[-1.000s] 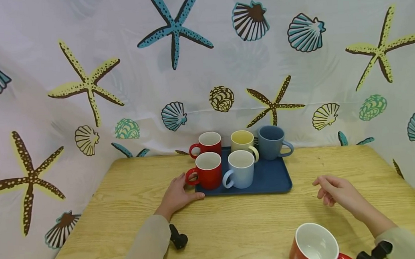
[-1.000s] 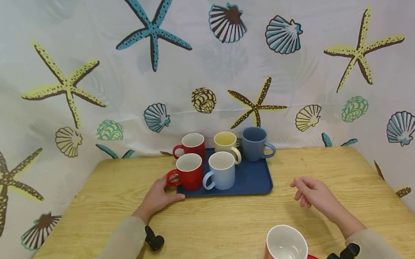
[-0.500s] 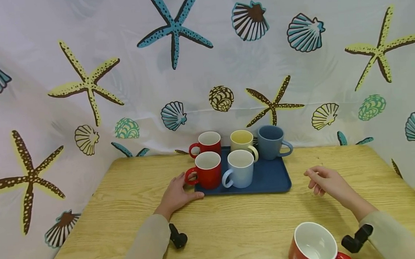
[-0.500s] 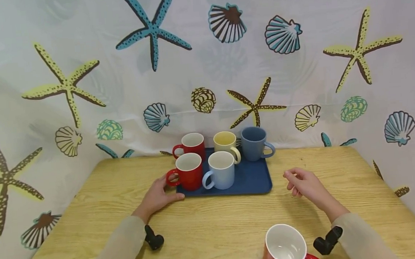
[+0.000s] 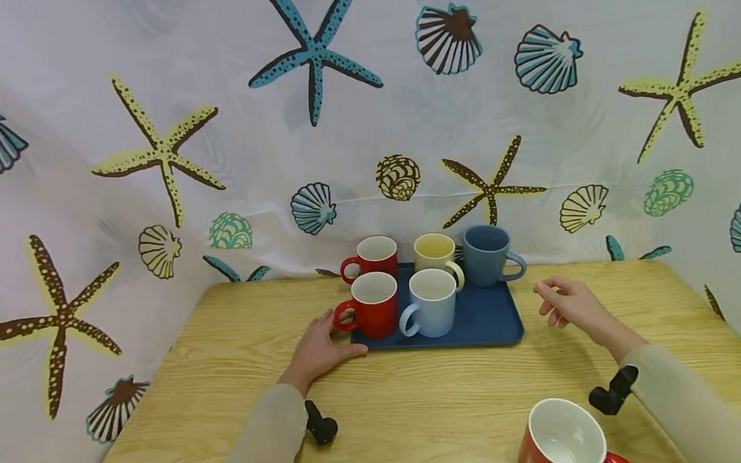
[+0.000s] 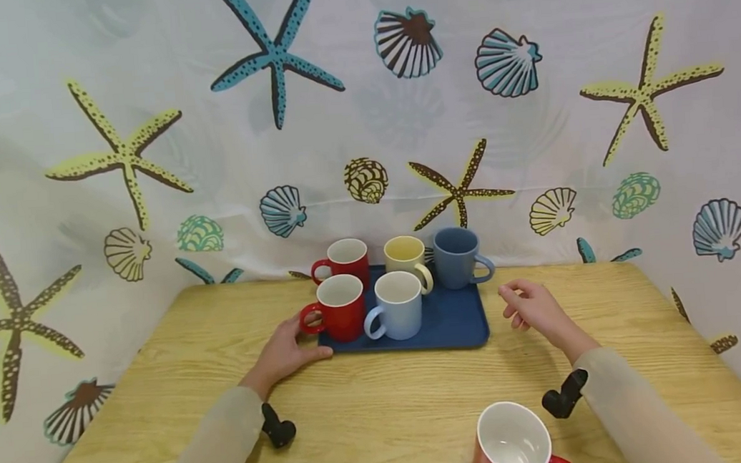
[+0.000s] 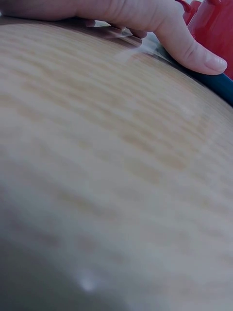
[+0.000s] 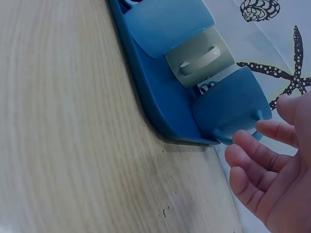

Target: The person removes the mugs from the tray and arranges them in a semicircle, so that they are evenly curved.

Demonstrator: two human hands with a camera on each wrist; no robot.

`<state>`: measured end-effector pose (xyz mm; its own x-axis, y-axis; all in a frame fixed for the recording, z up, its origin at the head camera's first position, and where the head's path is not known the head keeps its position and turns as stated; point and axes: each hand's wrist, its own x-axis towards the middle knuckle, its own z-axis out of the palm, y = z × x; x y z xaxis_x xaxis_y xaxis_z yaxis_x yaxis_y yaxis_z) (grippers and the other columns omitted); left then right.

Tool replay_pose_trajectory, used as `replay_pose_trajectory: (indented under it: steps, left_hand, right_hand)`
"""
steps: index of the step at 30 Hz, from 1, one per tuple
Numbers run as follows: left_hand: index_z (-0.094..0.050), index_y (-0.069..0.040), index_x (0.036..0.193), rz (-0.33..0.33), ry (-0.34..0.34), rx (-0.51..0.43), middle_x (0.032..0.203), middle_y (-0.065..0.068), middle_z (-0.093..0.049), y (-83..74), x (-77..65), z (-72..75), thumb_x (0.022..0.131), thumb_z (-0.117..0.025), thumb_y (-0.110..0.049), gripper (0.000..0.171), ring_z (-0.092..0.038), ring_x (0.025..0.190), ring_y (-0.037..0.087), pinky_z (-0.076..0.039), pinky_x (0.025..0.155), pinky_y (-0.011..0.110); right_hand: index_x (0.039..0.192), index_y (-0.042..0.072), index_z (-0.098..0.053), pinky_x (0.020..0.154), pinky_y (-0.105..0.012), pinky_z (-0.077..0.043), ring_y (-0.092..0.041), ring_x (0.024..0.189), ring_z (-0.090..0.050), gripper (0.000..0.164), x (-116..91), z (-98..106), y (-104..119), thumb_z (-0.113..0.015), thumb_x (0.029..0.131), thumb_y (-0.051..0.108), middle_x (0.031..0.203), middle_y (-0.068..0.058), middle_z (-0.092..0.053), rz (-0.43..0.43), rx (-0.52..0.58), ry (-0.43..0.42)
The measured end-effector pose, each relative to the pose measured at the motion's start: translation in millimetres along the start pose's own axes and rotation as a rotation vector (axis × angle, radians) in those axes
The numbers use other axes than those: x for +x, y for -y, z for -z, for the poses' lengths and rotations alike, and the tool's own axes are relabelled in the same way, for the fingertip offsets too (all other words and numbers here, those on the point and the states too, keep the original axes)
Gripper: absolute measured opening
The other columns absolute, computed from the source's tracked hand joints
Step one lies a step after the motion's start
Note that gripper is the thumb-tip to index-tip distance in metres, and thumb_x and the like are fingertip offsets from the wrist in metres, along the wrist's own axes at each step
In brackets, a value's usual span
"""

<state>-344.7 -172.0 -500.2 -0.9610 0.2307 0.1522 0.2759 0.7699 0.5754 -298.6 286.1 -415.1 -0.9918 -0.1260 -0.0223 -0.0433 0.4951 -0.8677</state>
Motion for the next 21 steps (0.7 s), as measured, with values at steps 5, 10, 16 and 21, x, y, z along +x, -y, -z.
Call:
replay_pose_trajectory:
  steps: [5, 10, 16, 21]
  left_hand:
    - [-0.049, -0.02, 0.135, -0.039, 0.003, 0.009, 0.142, 0.014, -0.041, 0.4, 2.2, -0.5, 0.066, -0.07, -0.064, 0.084, -0.03, 0.133, 0.035, -0.02, 0.106, 0.055]
    - [-0.05, -0.019, 0.134, -0.051, -0.004, 0.001, 0.141, 0.013, -0.043, 1.2, 2.6, 0.6, 0.066, -0.071, -0.063, 0.083, -0.03, 0.133, 0.034, -0.017, 0.108, 0.053]
    - [-0.049, -0.022, 0.135, -0.037, 0.008, 0.013, 0.141, 0.011, -0.043, 2.6, 3.0, 0.5, 0.066, -0.07, -0.064, 0.083, -0.029, 0.135, 0.031, -0.016, 0.11, 0.05]
    - [-0.05, -0.02, 0.134, -0.045, 0.007, 0.013, 0.14, 0.01, -0.044, 3.2, 1.7, 1.0, 0.067, -0.071, -0.063, 0.083, -0.028, 0.135, 0.03, -0.015, 0.11, 0.049]
  right_hand:
    - [0.136, -0.003, -0.035, 0.057, -0.033, -0.05, -0.021, 0.062, -0.059, 0.058, 14, 3, 3, -0.043, 0.098, 0.04, 0.089, -0.021, -0.06, -0.013, 0.006, -0.019]
    - [0.137, -0.003, -0.033, 0.059, -0.033, -0.051, -0.021, 0.063, -0.06, 0.061, 24, 2, 5, -0.043, 0.097, 0.042, 0.089, -0.018, -0.06, -0.027, 0.011, -0.025]
    - [0.136, -0.003, -0.033, 0.058, -0.032, -0.051, -0.021, 0.062, -0.061, 0.052, 37, -2, 2, -0.042, 0.1, 0.034, 0.091, -0.021, -0.06, -0.053, 0.051, -0.033]
    - [0.142, -0.001, -0.023, 0.057, -0.033, -0.052, -0.021, 0.06, -0.062, 0.057, 48, -6, 1, -0.041, 0.1, 0.033, 0.095, -0.025, -0.059, -0.076, 0.075, -0.039]
